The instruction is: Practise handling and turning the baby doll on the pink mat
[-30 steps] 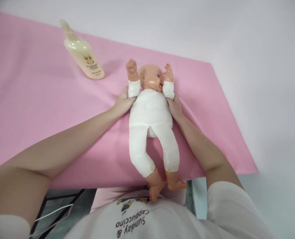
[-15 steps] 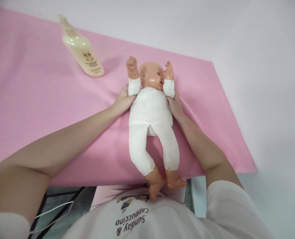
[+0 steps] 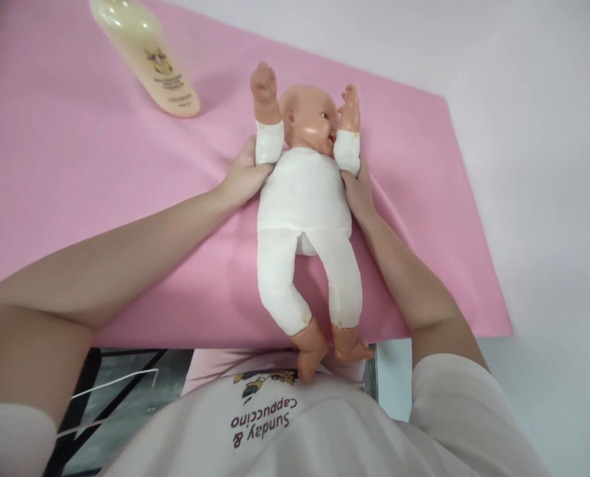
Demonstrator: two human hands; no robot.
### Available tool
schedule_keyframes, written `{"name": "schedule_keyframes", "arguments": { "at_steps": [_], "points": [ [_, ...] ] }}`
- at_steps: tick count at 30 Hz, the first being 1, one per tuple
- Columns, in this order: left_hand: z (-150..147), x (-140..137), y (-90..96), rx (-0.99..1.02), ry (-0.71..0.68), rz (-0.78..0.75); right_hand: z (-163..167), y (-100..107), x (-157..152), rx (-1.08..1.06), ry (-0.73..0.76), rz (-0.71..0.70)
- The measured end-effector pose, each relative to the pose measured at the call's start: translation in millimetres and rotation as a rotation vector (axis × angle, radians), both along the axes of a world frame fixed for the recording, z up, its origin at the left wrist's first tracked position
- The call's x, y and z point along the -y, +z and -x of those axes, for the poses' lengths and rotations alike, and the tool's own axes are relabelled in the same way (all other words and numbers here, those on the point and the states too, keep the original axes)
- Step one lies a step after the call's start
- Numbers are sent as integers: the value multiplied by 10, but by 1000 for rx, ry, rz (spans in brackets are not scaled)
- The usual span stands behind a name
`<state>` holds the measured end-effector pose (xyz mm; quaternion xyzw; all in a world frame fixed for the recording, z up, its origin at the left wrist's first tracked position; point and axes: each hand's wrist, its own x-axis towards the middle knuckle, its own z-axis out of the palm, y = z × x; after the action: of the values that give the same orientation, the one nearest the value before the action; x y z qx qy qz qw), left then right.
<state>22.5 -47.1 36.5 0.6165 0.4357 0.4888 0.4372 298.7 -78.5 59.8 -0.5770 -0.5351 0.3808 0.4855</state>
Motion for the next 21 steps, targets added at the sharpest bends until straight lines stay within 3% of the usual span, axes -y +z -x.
{"name": "schedule_keyframes", "arguments": {
  "at_steps": [5, 9, 21],
  "points": [
    [47, -152, -194, -20, -51, -117, -55, -116, -82, 25, -19, -67],
    [54, -170, -227, -50, -58, -140, -69, -166, -99, 68, -2, -102],
    [8, -102, -120, -46, -60, -132, 114, 111, 32, -21, 20, -27]
  ]
}}
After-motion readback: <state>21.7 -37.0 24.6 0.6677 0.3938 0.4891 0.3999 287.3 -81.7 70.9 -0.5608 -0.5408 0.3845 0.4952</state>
